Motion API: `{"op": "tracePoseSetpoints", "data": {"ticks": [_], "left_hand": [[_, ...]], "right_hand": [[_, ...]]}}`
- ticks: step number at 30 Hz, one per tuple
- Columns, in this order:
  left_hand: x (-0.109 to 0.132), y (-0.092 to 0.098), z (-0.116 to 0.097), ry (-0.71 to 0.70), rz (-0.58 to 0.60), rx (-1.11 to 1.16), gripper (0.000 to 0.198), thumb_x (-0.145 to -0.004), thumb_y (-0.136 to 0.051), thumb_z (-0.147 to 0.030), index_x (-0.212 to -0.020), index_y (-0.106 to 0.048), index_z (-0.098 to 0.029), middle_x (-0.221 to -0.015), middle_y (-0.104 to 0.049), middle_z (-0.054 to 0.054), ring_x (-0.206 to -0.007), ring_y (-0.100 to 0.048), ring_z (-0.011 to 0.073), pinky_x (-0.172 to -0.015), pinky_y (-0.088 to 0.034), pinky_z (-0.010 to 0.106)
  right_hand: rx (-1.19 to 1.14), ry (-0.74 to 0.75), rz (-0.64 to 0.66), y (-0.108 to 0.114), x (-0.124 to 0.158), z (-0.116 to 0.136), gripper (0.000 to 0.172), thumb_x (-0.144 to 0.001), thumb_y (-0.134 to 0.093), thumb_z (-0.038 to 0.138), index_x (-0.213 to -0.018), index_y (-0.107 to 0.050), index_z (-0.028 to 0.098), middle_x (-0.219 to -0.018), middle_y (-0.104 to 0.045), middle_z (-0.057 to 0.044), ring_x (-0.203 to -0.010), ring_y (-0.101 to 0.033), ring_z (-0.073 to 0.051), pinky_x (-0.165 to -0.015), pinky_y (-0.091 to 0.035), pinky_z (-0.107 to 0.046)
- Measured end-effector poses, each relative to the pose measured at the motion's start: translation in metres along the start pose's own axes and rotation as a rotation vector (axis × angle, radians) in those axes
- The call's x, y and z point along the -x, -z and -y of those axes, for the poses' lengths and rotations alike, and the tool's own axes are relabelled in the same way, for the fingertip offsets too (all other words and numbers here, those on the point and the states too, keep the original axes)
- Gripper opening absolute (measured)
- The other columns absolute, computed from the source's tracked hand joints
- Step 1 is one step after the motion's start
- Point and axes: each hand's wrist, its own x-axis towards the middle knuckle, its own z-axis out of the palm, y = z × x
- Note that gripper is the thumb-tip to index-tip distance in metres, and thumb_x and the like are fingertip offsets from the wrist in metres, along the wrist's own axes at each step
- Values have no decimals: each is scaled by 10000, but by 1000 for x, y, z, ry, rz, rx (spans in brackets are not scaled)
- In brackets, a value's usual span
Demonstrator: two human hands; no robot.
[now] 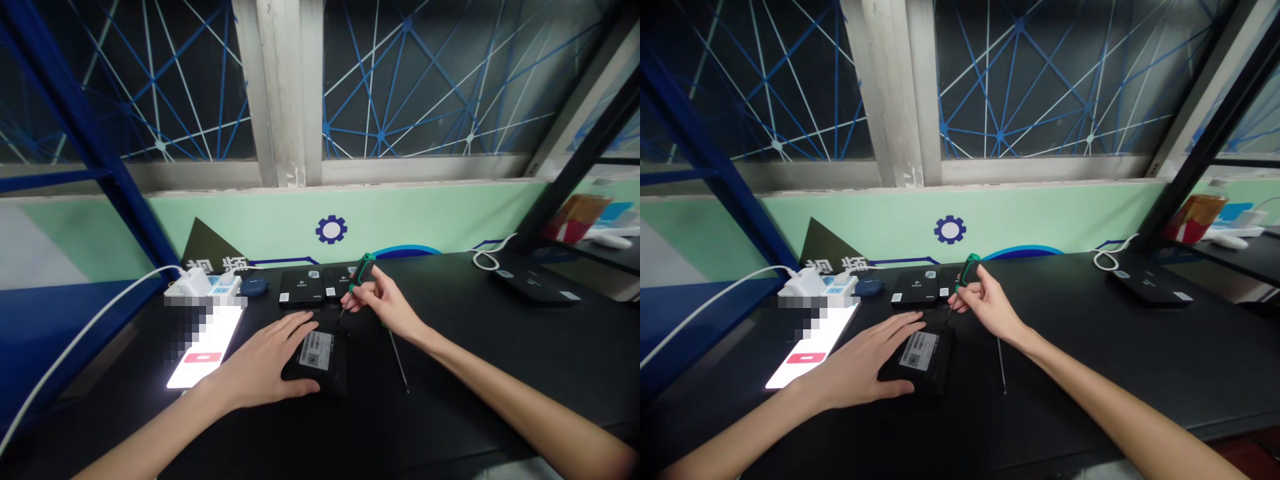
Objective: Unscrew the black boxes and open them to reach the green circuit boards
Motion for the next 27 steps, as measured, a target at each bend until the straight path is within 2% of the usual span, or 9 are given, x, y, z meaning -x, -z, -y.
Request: {"op": "tracePoseSetpoints", "data": {"ticks": [8,13,16,20,27], "left_hand": [[0,0,0,-4,6,16,891,-815,-602,-698,-1534,-274,-286,-1595,-276,85,-1426,-316,349,-1115,-354,521],[0,1,1,21,49,17,903,-822,-550,-740,-1538,-261,-273,-1605,-251,75,-1440,-289,334,-1136,-328,510],[-1,2,1,28,57,23,908,-819,-526,-764,-1538,-263,-275,-1609,-240,68,-1445,-278,332,-1142,-317,509],[-2,3,0,32,63,30,913,-814,-533,-763,-1537,-263,-275,-1609,-243,68,-1447,-274,331,-1144,-309,510],[-1,1,0,38,51,53,914,-803,-566,-750,-1532,-266,-288,-1603,-258,69,-1444,-280,332,-1140,-309,516]], "right_hand": [[9,28,29,3,0,1,218,-882,-575,276,-1055,-475,190,-782,-715,-44,-724,-696,-182,-686,-558,-338],[41,9,95,7,-1,5,171,-896,-559,273,-1017,-482,181,-835,-729,-77,-739,-696,-179,-656,-547,-308],[63,1,137,8,-2,5,202,-934,-552,343,-1031,-502,173,-871,-727,-96,-773,-699,-187,-651,-552,-302],[64,13,173,4,-2,2,326,-948,-542,456,-1080,-516,160,-890,-723,-104,-793,-699,-184,-737,-577,-335],[-15,-21,107,-5,-8,-14,420,-907,-568,546,-1060,-519,158,-832,-737,-103,-703,-707,-181,-710,-598,-344]]}}
